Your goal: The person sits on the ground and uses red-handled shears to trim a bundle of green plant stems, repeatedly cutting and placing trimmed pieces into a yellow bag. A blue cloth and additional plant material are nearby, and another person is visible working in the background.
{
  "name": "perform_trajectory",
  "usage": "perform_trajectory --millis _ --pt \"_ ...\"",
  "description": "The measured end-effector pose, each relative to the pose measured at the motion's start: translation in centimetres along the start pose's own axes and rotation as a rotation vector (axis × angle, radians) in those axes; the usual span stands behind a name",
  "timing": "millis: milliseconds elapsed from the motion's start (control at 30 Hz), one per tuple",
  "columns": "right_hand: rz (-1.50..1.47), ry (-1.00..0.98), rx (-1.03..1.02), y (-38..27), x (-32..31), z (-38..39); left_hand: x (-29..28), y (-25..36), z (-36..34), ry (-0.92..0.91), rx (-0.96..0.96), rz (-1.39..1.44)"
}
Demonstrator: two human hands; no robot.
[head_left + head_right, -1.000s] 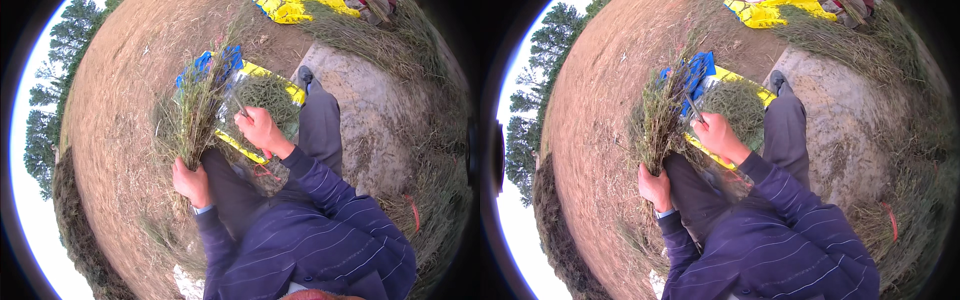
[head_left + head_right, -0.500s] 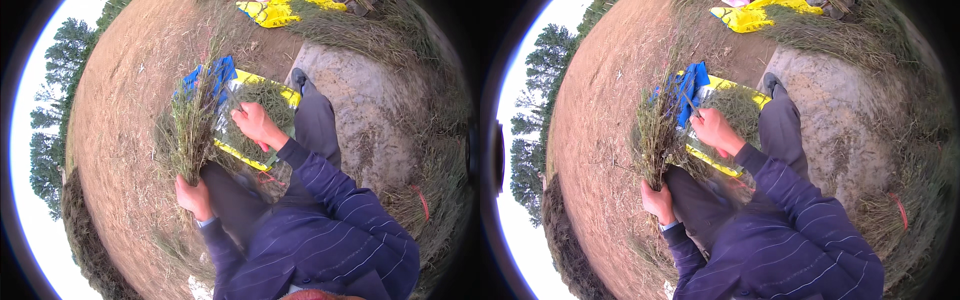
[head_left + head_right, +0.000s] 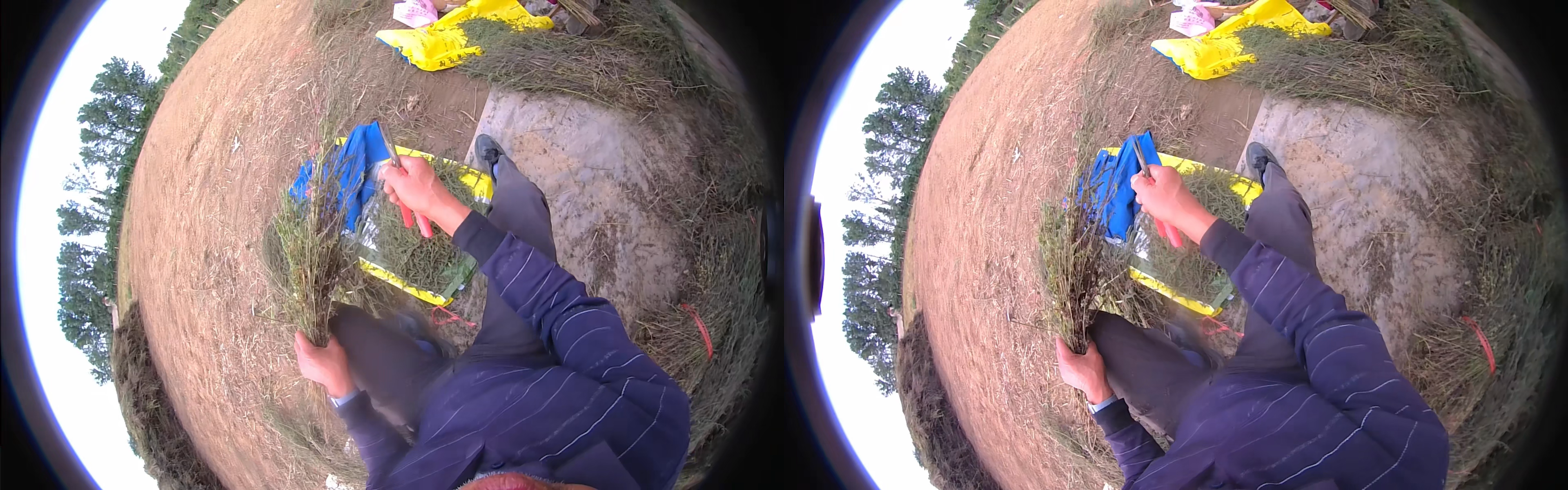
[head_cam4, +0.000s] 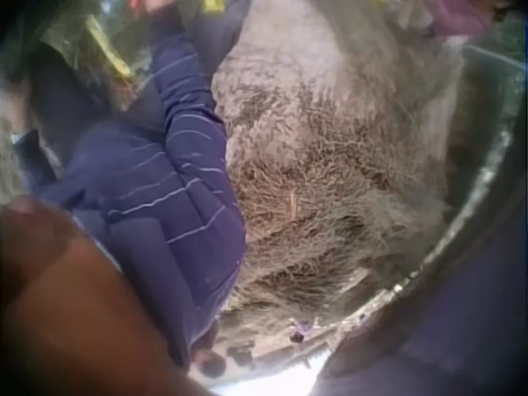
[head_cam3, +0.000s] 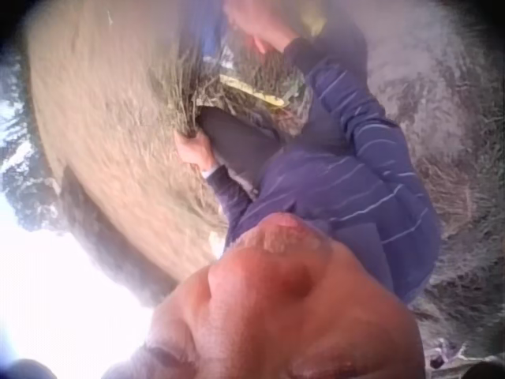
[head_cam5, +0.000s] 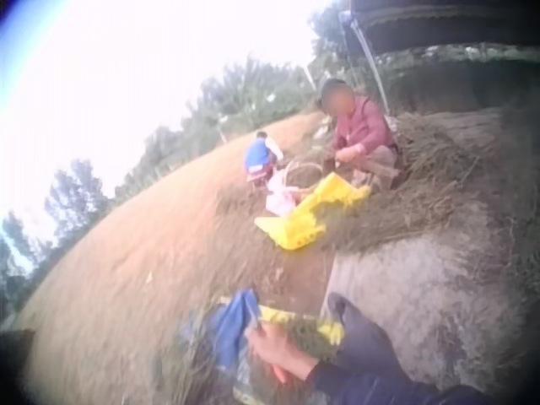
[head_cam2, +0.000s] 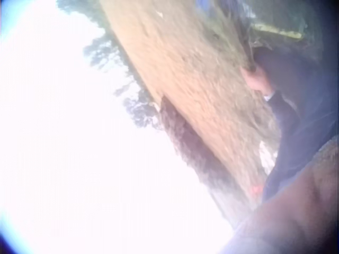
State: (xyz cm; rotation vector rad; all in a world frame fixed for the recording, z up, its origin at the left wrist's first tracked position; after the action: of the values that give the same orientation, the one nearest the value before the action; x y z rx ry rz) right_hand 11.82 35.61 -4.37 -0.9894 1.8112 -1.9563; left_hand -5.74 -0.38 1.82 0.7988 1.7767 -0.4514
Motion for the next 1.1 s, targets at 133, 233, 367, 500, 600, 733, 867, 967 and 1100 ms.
perform_trajectory --millis 133,233,367,500,600,733,867,967,1100 --pt "-0.059 -0.011 0.101 0.7 -1.8 -2.1 0.0 -1.3 0.1 -0.045 -0.037 -0.01" --pt "-0.113 -0.104 0.066 0.5 -3.1 -4.7 0.4 -2.6 0.3 -0.082 -0.078 -0.036" --pt "-0.066 -0.173 0.077 -0.7 -3.7 -7.1 0.6 -3.8 0.6 -0.095 -0.099 -0.04" --pt "0.0 -0.185 0.109 -1.4 -3.9 -8.4 -0.2 -3.0 0.6 -0.072 -0.099 -0.073" --pt "0.055 -0.131 0.077 -1.6 -4.2 -9.6 -0.3 -3.1 0.6 -0.035 -0.075 -0.09" --pt "0.117 -0.079 0.066 -1.5 -5.1 -10.6 -0.7 -2.7 0.5 -0.084 -0.076 -0.074" --pt "0.127 -0.073 0.04 -1.4 -5.8 -11.4 -0.9 -2.8 0.6 -0.017 -0.039 -0.09" --pt "0.111 -0.106 0.029 -1.6 -5.9 -11.7 -0.5 -3.4 0.6 -0.001 -0.042 -0.088" --pt "0.124 -0.095 0.055 -1.9 -6.1 -11.3 -0.8 -2.6 0.2 -0.12 -0.107 -0.07"
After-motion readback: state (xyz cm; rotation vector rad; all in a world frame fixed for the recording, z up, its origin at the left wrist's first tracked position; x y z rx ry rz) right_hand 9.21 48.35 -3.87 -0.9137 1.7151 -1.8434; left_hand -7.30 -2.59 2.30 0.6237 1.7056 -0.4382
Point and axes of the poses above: each hand's wrist, its own z-axis away from the middle knuckle, its own x-axis out of the palm, y = z × x, the point moved 8 cm from there along -z, towards the middle knuckle, and after that the axes turned 15 degrees about -y, right-handed, at the moved point
